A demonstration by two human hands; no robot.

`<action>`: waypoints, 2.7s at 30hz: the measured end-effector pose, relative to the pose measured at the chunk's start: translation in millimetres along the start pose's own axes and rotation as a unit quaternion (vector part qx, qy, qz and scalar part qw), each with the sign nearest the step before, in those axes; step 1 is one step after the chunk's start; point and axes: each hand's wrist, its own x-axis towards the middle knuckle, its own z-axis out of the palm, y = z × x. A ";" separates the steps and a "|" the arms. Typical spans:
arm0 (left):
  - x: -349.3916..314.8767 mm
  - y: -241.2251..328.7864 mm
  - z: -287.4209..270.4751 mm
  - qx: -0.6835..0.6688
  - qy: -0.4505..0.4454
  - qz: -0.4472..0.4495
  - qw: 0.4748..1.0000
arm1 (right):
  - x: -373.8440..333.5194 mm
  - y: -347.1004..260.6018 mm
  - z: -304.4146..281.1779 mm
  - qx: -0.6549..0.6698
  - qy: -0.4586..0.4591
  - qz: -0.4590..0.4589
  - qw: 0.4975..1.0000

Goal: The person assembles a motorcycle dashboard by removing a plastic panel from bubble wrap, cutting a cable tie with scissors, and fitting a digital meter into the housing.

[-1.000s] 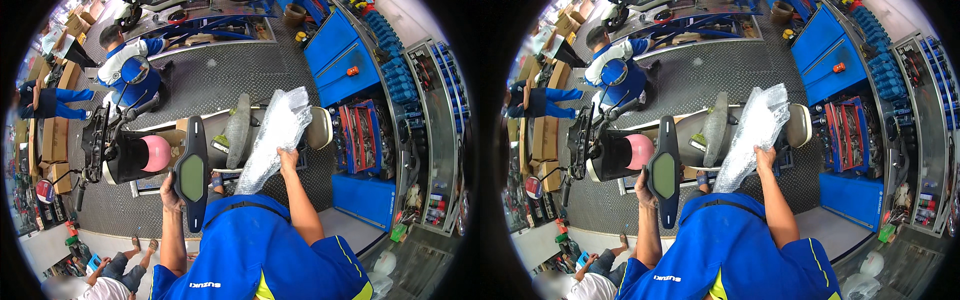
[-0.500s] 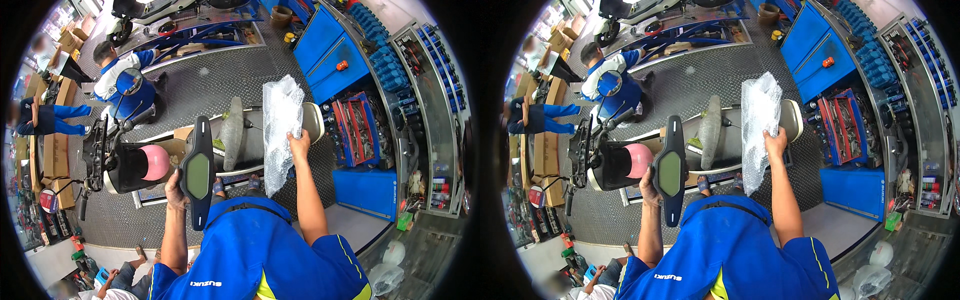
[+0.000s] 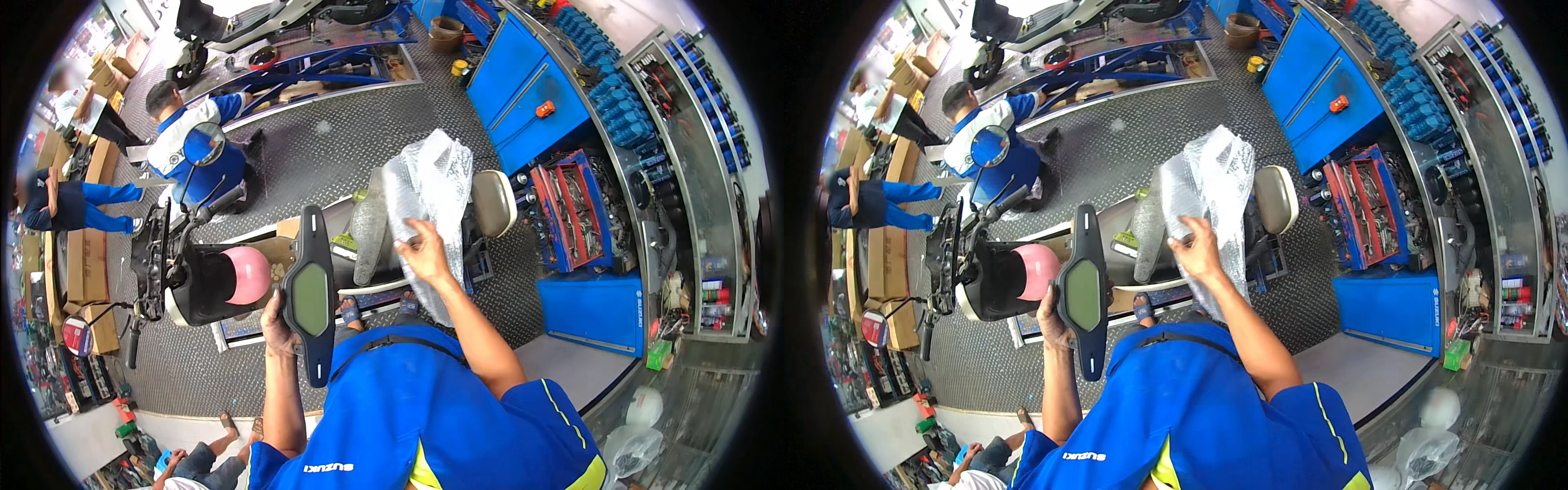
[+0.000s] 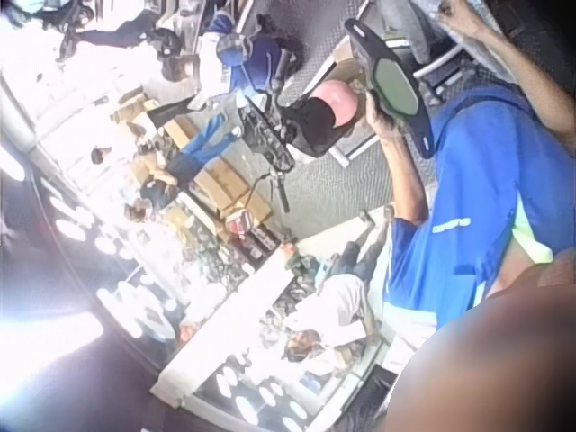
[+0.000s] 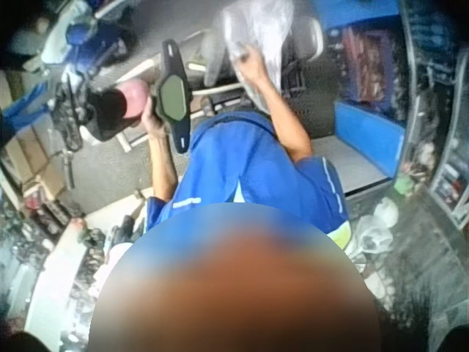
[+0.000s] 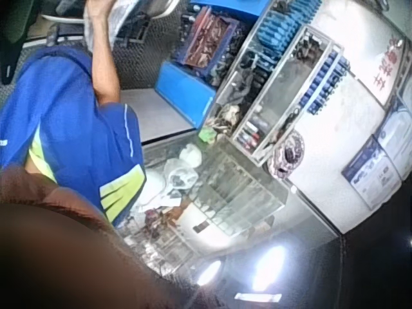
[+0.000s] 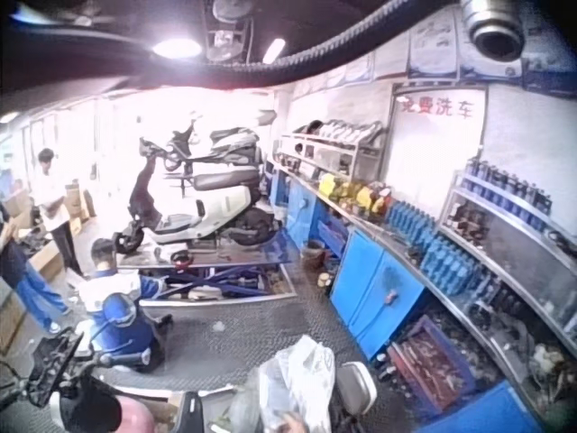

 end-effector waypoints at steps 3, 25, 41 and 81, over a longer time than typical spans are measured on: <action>-4.6 1.9 0.6 0.004 0.006 0.004 1.000 | -7.7 22.3 6.0 -0.067 0.069 -0.005 0.995; -15.1 2.7 29.0 0.020 -0.046 0.002 0.999 | 21.6 123.1 -6.7 -0.471 0.060 0.010 0.880; 15.6 -4.3 92.1 0.040 -0.110 -0.053 0.992 | 32.0 7.9 -64.7 -0.319 0.007 0.015 0.948; -7.6 18.5 128.4 -0.033 -0.200 -0.124 0.971 | -38.2 -82.7 -44.8 0.687 -0.237 0.215 0.653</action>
